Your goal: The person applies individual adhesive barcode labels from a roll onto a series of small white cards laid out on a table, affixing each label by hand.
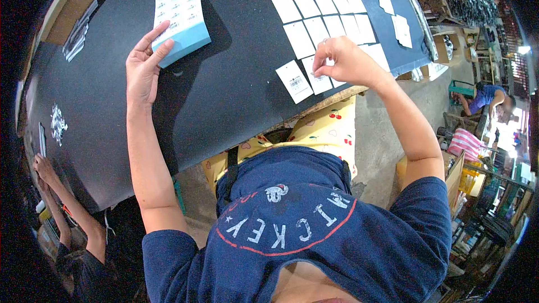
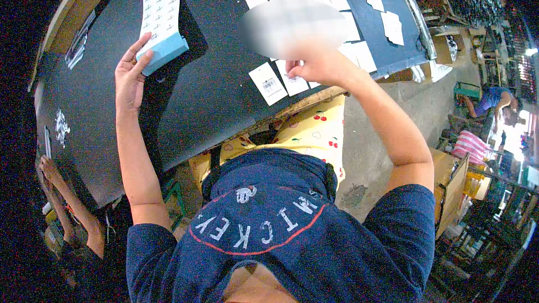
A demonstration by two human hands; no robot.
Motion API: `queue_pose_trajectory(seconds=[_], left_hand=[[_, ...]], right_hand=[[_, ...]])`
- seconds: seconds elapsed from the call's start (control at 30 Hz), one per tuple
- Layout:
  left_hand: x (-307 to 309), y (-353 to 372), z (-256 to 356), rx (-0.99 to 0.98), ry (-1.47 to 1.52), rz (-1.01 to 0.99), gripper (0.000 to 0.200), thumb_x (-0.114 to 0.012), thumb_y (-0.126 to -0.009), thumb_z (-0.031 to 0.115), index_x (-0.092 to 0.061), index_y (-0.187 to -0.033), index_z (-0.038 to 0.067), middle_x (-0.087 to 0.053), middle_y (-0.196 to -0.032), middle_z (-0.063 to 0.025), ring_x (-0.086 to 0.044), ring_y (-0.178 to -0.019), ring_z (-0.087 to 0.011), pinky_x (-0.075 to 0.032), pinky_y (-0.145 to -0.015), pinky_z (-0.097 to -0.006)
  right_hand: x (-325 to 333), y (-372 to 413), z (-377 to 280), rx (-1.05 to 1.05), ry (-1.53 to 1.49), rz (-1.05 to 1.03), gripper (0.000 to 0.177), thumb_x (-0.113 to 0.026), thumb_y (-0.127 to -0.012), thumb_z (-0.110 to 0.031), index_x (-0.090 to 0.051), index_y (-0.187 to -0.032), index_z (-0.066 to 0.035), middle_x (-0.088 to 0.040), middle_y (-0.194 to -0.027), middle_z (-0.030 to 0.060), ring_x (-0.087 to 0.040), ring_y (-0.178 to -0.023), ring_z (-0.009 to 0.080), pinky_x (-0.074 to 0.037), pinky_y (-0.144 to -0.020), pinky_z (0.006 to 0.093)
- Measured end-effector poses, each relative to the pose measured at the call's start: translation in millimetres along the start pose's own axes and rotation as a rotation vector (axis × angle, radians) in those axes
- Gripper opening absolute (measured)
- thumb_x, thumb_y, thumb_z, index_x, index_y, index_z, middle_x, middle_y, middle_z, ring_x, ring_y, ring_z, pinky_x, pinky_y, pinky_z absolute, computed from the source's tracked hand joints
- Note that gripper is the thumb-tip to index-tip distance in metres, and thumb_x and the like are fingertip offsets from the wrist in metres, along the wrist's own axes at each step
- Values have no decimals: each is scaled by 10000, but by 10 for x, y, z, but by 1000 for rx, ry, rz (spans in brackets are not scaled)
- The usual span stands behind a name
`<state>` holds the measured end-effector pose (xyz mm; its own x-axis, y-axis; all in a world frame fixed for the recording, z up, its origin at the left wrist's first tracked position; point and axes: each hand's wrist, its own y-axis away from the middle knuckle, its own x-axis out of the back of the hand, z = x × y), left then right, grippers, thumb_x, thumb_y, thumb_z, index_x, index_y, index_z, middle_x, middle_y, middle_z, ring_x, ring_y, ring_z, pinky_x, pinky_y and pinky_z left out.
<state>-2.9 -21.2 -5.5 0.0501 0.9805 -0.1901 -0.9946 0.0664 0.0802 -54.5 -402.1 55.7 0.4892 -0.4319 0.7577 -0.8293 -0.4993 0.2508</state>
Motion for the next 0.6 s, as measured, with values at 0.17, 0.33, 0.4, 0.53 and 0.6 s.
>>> queue_pose_trajectory(seconds=[0.17, 0.33, 0.4, 0.53, 0.6], left_hand=[[-121, 58, 56, -27, -10, -53, 474, -727, -780, 26, -600, -1236, 42, -610, -1209, -120, -580, -1105, -167, -460, -971, -305], [-148, 75, 53, 50, 26, -165, 519, -721, -767, 6, -584, -1266, 53, -595, -1240, -123, -565, -1128, -170, -448, -974, -291], [-138, 78, 54, 38, 8, -146, 497, -719, -777, 20, -591, -1256, 46, -596, -1238, -123, -569, -1122, -171, -448, -972, -290], [-184, 87, 93, 71, 137, -102, 423, -715, -814, 81, -616, -1223, 32, -607, -1214, -121, -575, -1100, -163, -451, -961, -284], [-195, 74, 27, -75, 4, -82, 412, -715, -823, 84, -617, -1220, 30, -617, -1192, -116, -579, -1075, -151, -457, -949, -280]], right_hand=[[-95, 130, -86, 101, 187, 175, 44, -710, -695, -51, -697, -738, -53, -623, -747, 73, -558, -860, 253, -455, -771, 384], [-202, 233, -85, 50, 195, 325, 150, -741, -693, -99, -714, -839, -82, -568, -914, 85, -535, -939, 273, -434, -838, 383], [-213, 233, -131, 33, 196, 371, 223, -753, -687, -105, -706, -904, -86, -560, -930, 90, -530, -949, 275, -433, -841, 383], [-181, 225, -157, 30, 173, 398, 394, -774, -666, -110, -673, -1046, -87, -563, -927, 108, -530, -943, 290, -433, -846, 392], [-128, 186, -254, 63, 154, 406, 414, -781, -641, -49, -681, -1042, -72, -574, -879, 87, -537, -850, 243, -446, -758, 342]])
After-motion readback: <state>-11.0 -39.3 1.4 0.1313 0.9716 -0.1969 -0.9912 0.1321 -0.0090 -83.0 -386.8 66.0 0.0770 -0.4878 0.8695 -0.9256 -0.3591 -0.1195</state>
